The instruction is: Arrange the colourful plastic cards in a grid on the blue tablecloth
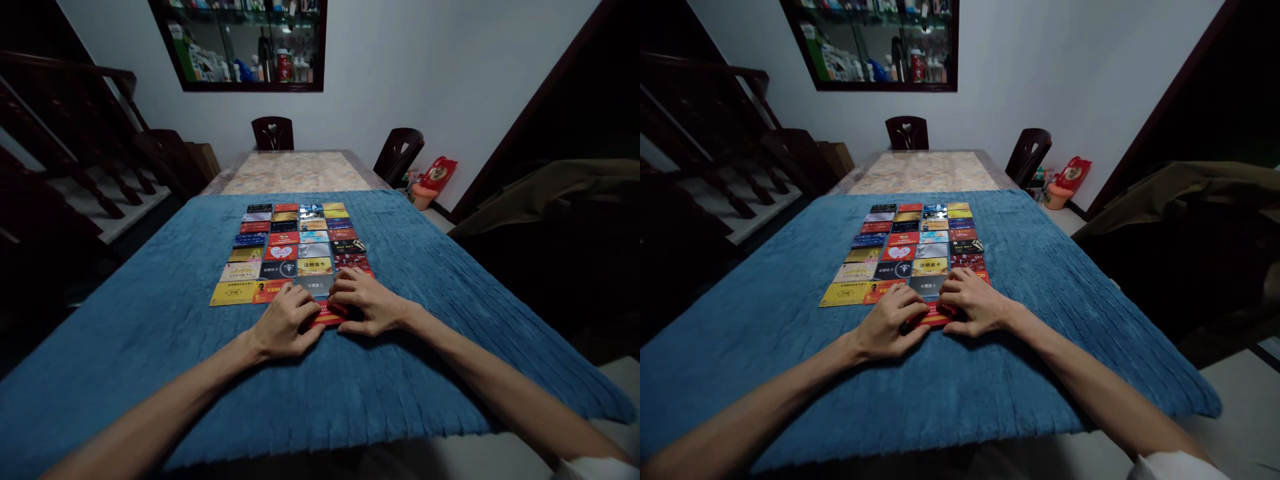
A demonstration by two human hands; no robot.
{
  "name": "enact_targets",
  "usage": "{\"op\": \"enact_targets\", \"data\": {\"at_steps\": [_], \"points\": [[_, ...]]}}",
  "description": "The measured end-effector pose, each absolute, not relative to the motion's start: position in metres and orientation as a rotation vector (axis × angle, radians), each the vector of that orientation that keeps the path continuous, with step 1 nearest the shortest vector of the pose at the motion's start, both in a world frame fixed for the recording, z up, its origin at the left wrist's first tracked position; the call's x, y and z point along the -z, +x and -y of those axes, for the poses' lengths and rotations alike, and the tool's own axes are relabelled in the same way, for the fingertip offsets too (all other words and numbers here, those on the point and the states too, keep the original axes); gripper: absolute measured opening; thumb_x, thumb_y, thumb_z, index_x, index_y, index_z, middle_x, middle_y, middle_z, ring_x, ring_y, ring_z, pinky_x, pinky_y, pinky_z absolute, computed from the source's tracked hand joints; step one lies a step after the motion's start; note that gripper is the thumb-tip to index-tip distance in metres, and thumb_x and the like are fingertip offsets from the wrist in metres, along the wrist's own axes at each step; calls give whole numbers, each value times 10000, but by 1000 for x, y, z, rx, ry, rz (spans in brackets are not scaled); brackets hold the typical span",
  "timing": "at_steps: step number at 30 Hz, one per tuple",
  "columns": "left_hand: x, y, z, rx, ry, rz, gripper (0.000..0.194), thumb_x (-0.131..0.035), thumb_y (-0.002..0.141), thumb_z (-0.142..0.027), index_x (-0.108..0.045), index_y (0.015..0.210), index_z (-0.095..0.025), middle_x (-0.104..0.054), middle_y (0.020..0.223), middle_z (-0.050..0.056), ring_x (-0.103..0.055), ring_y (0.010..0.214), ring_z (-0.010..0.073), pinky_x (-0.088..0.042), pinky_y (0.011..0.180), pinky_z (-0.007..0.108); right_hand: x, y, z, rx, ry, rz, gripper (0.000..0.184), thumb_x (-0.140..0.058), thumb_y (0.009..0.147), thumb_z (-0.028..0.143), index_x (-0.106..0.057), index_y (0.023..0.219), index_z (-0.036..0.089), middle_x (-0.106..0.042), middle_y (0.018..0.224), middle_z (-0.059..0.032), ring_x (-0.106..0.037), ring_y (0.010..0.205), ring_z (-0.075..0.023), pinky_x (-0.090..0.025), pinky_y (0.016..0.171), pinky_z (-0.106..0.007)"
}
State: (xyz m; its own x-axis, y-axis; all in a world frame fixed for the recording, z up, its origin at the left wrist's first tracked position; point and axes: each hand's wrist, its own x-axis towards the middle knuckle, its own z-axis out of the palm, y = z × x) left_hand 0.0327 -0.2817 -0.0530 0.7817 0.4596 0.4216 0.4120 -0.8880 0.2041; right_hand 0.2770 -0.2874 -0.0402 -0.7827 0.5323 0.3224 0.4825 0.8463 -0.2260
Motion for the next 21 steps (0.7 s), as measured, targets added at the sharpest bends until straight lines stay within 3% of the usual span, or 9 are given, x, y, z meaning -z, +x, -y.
{"op": "enact_targets", "data": {"at_steps": [10, 16, 21], "points": [[52, 30, 275, -975, 2868, -590, 241, -483, 994, -215, -695, 902, -148, -702, 821, 59, -582, 742, 165, -416, 708, 327, 49, 279, 282, -197, -747, 2524, 173, -564, 908, 220, -700, 1005, 176, -699, 945, -85, -523, 943, -225, -447, 863, -399], [59, 25, 267, -1061, 2831, -666, 206, -457, 988, -150, -661, 1019, -138, -711, 877, 76, -604, 768, 169, -452, 722, 322, 56, 280, 277, -144, -789, 2441, 183, -517, 964, 214, -687, 1018, 175, -691, 854, -76, -548, 859, -210, -465, 796, -370], [62, 24, 264, -1071, 2824, -740, 251, -443, 985, -136, -612, 1171, -137, -707, 902, 78, -606, 799, 187, -457, 725, 335, 63, 282, 276, -97, -870, 2380, 234, -543, 942, 184, -655, 1146, 171, -689, 937, -102, -572, 920, -230, -489, 790, -383]]}}
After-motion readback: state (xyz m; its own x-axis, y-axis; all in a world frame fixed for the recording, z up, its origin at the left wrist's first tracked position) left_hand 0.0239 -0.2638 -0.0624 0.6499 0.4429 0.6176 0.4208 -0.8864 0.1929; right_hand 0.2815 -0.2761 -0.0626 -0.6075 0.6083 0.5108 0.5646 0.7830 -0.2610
